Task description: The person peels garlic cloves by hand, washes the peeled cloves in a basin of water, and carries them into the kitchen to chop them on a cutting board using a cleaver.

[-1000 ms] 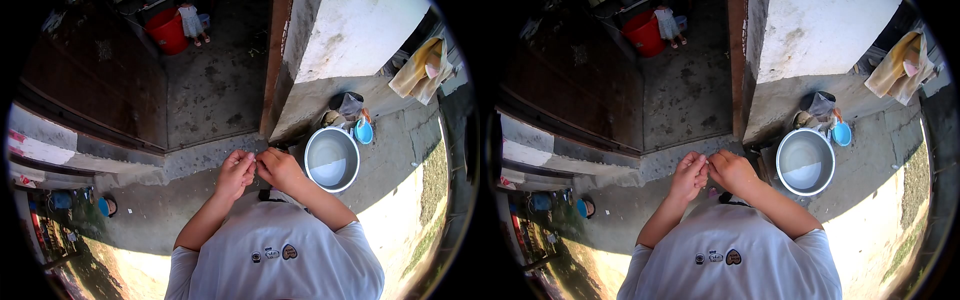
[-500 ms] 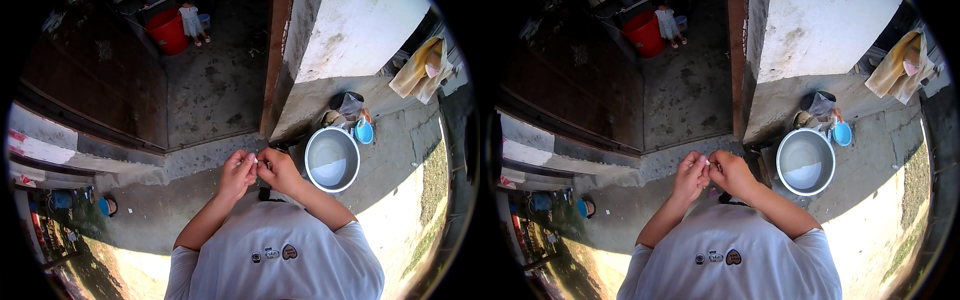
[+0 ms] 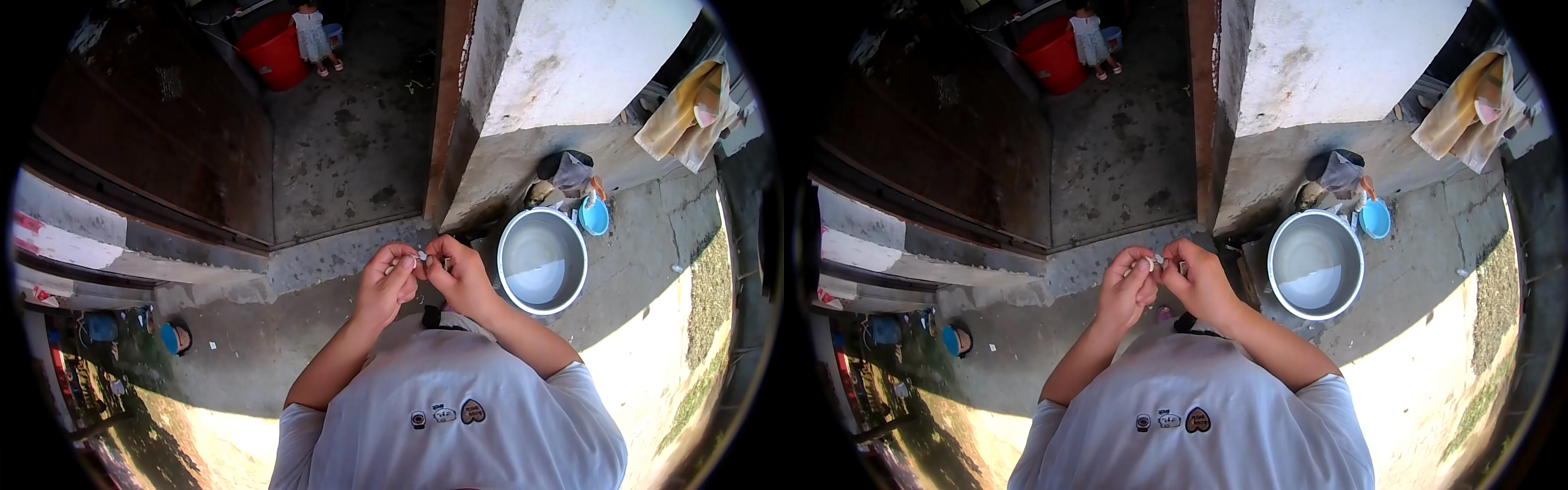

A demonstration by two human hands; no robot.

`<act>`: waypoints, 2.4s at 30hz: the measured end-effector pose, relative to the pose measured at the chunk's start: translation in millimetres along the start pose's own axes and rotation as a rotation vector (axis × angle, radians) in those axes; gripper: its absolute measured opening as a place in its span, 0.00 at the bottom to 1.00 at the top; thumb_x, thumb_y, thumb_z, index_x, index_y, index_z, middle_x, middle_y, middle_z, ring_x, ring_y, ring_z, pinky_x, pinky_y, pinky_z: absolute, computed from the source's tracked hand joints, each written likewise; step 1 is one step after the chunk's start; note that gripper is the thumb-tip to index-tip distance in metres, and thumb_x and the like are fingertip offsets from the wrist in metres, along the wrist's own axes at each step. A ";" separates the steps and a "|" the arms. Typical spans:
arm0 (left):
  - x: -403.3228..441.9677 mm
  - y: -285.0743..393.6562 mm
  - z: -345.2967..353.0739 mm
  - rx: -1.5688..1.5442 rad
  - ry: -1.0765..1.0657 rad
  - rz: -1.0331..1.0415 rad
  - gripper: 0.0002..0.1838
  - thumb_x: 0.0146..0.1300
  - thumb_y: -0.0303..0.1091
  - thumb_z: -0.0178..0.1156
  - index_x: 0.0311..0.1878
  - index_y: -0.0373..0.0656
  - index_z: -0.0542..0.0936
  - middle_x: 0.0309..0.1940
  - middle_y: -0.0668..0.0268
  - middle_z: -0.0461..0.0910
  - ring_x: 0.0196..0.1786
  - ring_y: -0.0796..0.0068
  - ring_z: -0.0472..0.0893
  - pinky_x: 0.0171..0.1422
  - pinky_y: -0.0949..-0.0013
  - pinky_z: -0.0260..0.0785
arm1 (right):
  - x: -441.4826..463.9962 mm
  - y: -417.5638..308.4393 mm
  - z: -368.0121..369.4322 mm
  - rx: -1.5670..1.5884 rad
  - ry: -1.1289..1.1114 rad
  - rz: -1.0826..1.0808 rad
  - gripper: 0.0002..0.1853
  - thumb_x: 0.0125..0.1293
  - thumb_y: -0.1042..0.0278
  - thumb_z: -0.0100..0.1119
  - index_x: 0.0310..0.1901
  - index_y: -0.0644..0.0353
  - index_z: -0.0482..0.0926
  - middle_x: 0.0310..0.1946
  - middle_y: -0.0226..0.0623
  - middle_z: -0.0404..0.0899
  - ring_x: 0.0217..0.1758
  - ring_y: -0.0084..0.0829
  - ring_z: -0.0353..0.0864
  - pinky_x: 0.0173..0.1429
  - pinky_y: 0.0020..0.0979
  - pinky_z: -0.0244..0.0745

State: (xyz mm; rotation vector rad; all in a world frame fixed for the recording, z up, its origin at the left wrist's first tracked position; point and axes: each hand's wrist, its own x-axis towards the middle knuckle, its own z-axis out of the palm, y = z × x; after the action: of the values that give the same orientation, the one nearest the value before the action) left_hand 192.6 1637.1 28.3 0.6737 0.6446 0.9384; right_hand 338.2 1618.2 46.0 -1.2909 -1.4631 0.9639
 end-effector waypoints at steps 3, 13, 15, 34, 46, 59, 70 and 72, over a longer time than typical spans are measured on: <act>-2.9 0.0 -1.4 0.020 -0.075 0.019 0.07 0.64 0.29 0.47 0.43 0.40 0.70 0.29 0.62 0.74 0.16 0.89 0.60 0.18 0.82 0.51 | 1.2 1.3 -3.9 0.062 0.031 0.063 0.05 0.56 0.74 0.52 0.33 0.65 0.71 0.21 0.37 0.72 0.22 0.22 0.69 0.27 0.24 0.65; -13.5 15.2 -0.4 0.274 -0.038 0.030 0.15 0.63 0.27 0.48 0.53 0.39 0.72 0.31 0.63 0.75 0.18 0.88 0.61 0.20 0.83 0.54 | 7.2 -1.8 -26.4 -0.097 -0.092 0.099 0.08 0.57 0.72 0.53 0.24 0.66 0.71 0.15 0.32 0.67 0.19 0.16 0.62 0.23 0.22 0.61; -14.0 16.2 -0.1 0.333 -0.025 0.040 0.15 0.62 0.27 0.49 0.53 0.39 0.72 0.30 0.66 0.75 0.20 0.88 0.63 0.22 0.83 0.56 | 5.2 -12.7 -23.8 -0.068 -0.101 0.202 0.09 0.57 0.71 0.56 0.23 0.66 0.74 0.14 0.30 0.67 0.20 0.15 0.62 0.24 0.21 0.61; -11.9 13.0 -6.7 1.128 -0.133 0.644 0.18 0.51 0.17 0.55 0.47 0.40 0.77 0.25 0.63 0.77 0.26 0.75 0.75 0.30 0.76 0.67 | 2.2 -7.5 -18.1 0.423 -0.281 0.304 0.03 0.53 0.77 0.54 0.28 0.66 0.77 0.24 0.29 0.77 0.28 0.15 0.72 0.32 0.18 0.66; -15.7 9.7 -0.1 0.683 0.074 0.383 0.10 0.59 0.25 0.53 0.45 0.37 0.75 0.27 0.66 0.77 0.25 0.83 0.72 0.27 0.80 0.63 | 2.1 -14.0 -11.5 0.097 -0.192 0.129 0.03 0.53 0.76 0.55 0.26 0.67 0.76 0.17 0.26 0.71 0.22 0.13 0.64 0.25 0.19 0.61; -16.3 16.7 -0.2 0.713 0.038 0.293 0.12 0.60 0.27 0.53 0.47 0.39 0.76 0.26 0.70 0.73 0.24 0.86 0.68 0.27 0.82 0.61 | 6.9 -18.8 -12.1 -0.045 -0.112 -0.118 0.06 0.51 0.75 0.59 0.32 0.66 0.78 0.22 0.37 0.76 0.22 0.23 0.73 0.26 0.23 0.66; -16.4 16.0 -4.8 0.371 0.052 0.055 0.11 0.62 0.29 0.52 0.47 0.37 0.74 0.25 0.69 0.73 0.19 0.91 0.62 0.20 0.84 0.53 | 2.8 -12.7 -4.4 -0.347 -0.098 -0.357 0.05 0.49 0.71 0.57 0.29 0.61 0.76 0.24 0.38 0.74 0.25 0.38 0.76 0.28 0.33 0.73; -16.2 15.7 -4.9 0.365 0.047 0.054 0.11 0.62 0.29 0.52 0.47 0.37 0.74 0.25 0.69 0.73 0.19 0.91 0.62 0.20 0.84 0.53 | 2.8 -12.1 -3.9 -0.358 -0.090 -0.362 0.06 0.49 0.70 0.57 0.29 0.61 0.76 0.24 0.38 0.74 0.24 0.38 0.76 0.28 0.33 0.73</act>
State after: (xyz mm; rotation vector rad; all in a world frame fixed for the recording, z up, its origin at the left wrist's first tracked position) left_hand 174.0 1630.7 40.4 0.9988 0.8542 0.8962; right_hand 338.8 1619.2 59.0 -1.1787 -1.9231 0.5421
